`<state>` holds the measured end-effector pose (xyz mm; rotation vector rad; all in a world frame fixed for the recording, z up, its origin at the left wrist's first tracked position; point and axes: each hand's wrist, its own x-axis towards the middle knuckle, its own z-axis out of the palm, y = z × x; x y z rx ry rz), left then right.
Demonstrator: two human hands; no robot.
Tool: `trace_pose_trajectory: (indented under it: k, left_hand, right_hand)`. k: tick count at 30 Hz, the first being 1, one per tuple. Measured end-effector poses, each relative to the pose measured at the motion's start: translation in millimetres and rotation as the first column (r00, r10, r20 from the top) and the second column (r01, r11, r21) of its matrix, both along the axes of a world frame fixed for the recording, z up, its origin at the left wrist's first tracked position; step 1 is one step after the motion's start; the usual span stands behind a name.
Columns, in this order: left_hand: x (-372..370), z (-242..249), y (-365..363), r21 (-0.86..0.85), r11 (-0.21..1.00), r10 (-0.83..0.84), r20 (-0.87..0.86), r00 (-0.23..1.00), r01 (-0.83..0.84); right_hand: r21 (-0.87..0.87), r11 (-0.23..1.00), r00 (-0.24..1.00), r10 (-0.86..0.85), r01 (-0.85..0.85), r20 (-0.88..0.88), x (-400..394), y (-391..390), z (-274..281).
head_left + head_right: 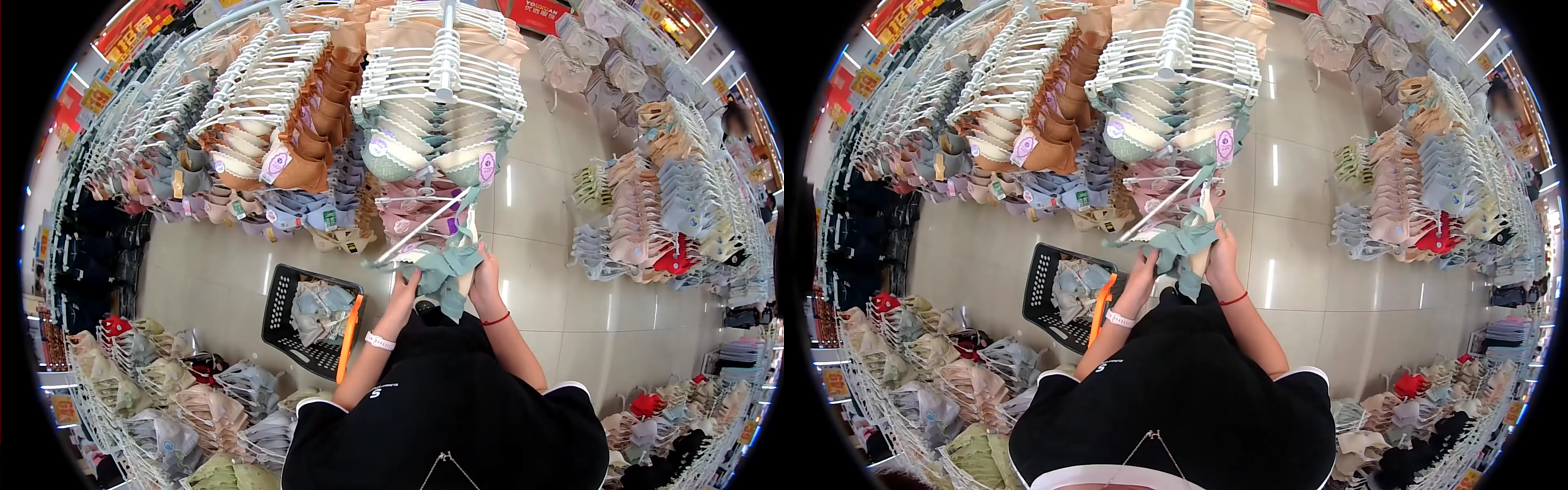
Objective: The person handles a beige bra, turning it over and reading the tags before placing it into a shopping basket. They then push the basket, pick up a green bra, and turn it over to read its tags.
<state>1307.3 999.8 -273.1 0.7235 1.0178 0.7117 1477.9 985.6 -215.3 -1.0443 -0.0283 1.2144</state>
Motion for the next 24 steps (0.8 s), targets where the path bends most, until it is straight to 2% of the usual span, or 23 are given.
trace_pose_trajectory:
  k: [1, 3, 4, 6, 9, 12, 16, 19, 20, 23, 24]
  left_hand:
    - [-5, -16, 0, -0.014, 1.0, 0.025, 0.005, 1.0, -0.025]
    - [-9, -6, 6, -0.041, 0.996, 0.074, 0.015, 0.997, -0.074]
    - [-8, -1, 6, -0.058, 0.967, 0.249, -0.013, 0.968, -0.249]
    - [-11, 25, 12, -0.071, 0.946, 0.32, 0.056, 0.946, -0.316]
    - [-18, 48, 16, -0.087, 0.925, 0.378, 0.101, 0.92, -0.37]
    - [-19, 53, 17, -0.062, 0.909, 0.417, 0.141, 0.898, -0.413]
    - [-17, 63, 16, 0.008, 0.876, 0.474, 0.168, 0.864, -0.482]
    - [-22, 67, 18, 0.072, 0.86, 0.486, 0.186, 0.854, -0.505]
    - [-23, 67, 19, 0.094, 0.857, 0.483, 0.193, 0.854, -0.507]
    - [-21, 75, 20, 0.148, 0.861, 0.463, 0.172, 0.869, -0.488]
    - [-17, 79, 19, 0.156, 0.867, 0.454, 0.148, 0.879, -0.474]
  right_hand:
    - [-0.018, 1.0, 0.999, -0.022, 0.023, 0.032, 0, 0, -2]
    - [-0.051, 0.996, 0.993, -0.065, 0.07, 0.098, 1, 1, -9]
    - [-0.061, 0.993, 0.985, -0.09, 0.1, 0.15, 2, 1, -11]
    - [-0.077, 0.983, 0.958, -0.14, 0.164, 0.25, 6, -1, -16]
    - [-0.138, 0.975, 0.926, -0.116, 0.175, 0.36, 15, -7, -28]
    - [-0.078, 0.992, 0.925, -0.068, 0.104, 0.373, 19, -11, -40]
    - [-0.113, 0.994, 0.927, 0.031, 0.012, 0.374, 24, -9, -53]
    - [-0.289, 0.95, 0.706, 0.122, 0.121, 0.698, 17, -4, -51]
    - [-0.373, 0.919, 0.633, 0.214, 0.129, 0.744, 12, -4, -31]
    - [-0.245, 0.961, 0.351, 0.186, 0.13, 0.918, -3, -7, -12]
    - [-0.187, 0.981, 0.406, 0.146, 0.061, 0.902, -10, -5, -7]
